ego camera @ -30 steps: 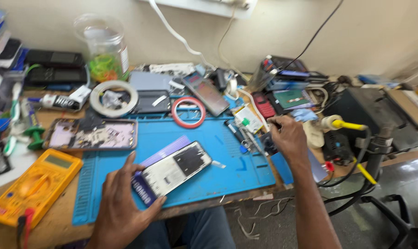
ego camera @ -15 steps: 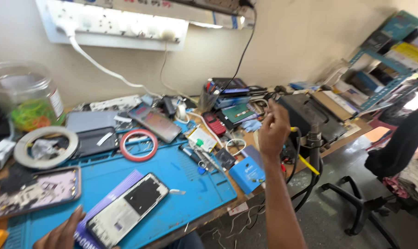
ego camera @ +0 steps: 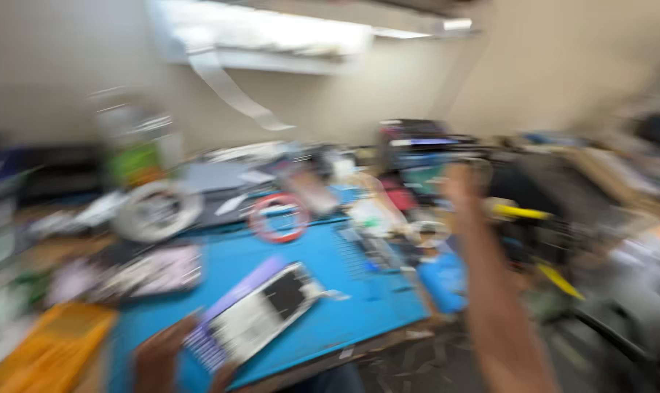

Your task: The person works on a disassembled smartphone at a cluttered electronics repair bench. They peel adhesive from a battery, wipe the phone chassis with a cloth, and use tweezers to remove small components from the interior.

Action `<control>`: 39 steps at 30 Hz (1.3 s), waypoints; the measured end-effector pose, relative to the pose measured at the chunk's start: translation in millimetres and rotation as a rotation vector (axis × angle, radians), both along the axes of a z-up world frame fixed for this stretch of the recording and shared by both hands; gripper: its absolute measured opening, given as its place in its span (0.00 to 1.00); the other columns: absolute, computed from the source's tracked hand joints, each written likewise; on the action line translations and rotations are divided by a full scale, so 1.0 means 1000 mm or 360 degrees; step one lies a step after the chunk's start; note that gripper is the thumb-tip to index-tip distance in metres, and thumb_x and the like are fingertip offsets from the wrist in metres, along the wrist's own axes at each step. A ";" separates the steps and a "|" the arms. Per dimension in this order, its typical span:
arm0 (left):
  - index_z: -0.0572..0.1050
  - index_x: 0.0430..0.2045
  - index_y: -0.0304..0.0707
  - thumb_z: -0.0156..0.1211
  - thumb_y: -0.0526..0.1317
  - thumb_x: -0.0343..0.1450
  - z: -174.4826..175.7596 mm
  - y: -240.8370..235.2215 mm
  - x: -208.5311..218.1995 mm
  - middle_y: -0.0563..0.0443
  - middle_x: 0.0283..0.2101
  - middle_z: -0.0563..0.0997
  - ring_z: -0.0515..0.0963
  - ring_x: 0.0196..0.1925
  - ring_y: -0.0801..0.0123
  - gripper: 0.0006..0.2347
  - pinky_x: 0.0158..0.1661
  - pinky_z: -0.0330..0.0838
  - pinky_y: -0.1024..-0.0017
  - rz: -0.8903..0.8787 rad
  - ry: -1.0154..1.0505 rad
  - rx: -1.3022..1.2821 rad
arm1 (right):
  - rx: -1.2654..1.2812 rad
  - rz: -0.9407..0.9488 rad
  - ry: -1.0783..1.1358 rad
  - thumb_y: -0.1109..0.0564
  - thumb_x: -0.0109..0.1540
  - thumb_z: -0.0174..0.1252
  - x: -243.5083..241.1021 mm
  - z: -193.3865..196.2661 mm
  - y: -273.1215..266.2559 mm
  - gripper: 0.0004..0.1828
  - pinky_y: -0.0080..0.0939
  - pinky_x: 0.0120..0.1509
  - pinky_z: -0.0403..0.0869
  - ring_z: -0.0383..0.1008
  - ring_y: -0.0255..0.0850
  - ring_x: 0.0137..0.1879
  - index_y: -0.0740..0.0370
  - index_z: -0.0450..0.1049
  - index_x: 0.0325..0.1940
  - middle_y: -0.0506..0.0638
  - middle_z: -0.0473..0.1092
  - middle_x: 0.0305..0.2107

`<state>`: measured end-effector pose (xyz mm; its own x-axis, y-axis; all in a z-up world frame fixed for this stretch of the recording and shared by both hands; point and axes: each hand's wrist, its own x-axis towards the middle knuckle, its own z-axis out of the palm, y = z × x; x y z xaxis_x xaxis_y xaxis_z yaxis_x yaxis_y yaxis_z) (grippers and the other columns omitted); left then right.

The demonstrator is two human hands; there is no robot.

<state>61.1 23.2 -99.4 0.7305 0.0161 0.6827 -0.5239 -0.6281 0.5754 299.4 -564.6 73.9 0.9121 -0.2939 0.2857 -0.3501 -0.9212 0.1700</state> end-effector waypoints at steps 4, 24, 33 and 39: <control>0.70 0.56 0.30 0.75 0.45 0.59 0.069 -0.011 -0.043 0.34 0.53 0.76 0.72 0.58 0.43 0.32 0.59 0.64 0.51 -0.0066 0.0110 -0.0005 | 0.0279 0.0515 -0.0607 0.57 0.64 0.58 -0.036 0.014 0.095 0.14 0.56 0.45 0.75 0.79 0.59 0.40 0.54 0.84 0.50 0.62 0.77 0.35; 0.81 0.36 0.37 0.61 0.36 0.70 0.230 0.113 0.018 0.44 0.38 0.81 0.82 0.41 0.50 0.05 0.42 0.75 0.56 0.0450 0.0339 0.0627 | 0.0983 0.1360 -0.0028 0.55 0.61 0.62 -0.084 -0.228 0.170 0.17 0.42 0.55 0.80 0.81 0.43 0.50 0.55 0.80 0.55 0.53 0.77 0.46; 0.82 0.40 0.42 0.65 0.38 0.67 0.158 0.060 0.159 0.42 0.41 0.82 0.83 0.41 0.57 0.09 0.44 0.80 0.59 0.0328 0.0769 0.0878 | 0.1236 0.1145 -0.0012 0.54 0.62 0.61 -0.084 -0.265 0.109 0.20 0.47 0.56 0.82 0.82 0.46 0.54 0.59 0.79 0.58 0.58 0.76 0.52; 0.83 0.28 0.36 0.62 0.32 0.67 0.177 0.068 0.158 0.41 0.34 0.83 0.84 0.33 0.57 0.03 0.36 0.78 0.62 0.0327 0.0245 0.0588 | 0.1390 0.1245 -0.0260 0.61 0.57 0.64 -0.142 -0.162 0.171 0.22 0.44 0.53 0.81 0.82 0.46 0.51 0.61 0.77 0.56 0.60 0.76 0.52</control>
<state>219.4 91.1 77.5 0.8312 -0.0530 0.5535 -0.2925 -0.8882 0.3543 157.6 -393.4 -88.5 0.9020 0.1745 0.3948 0.4012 -0.6764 -0.6177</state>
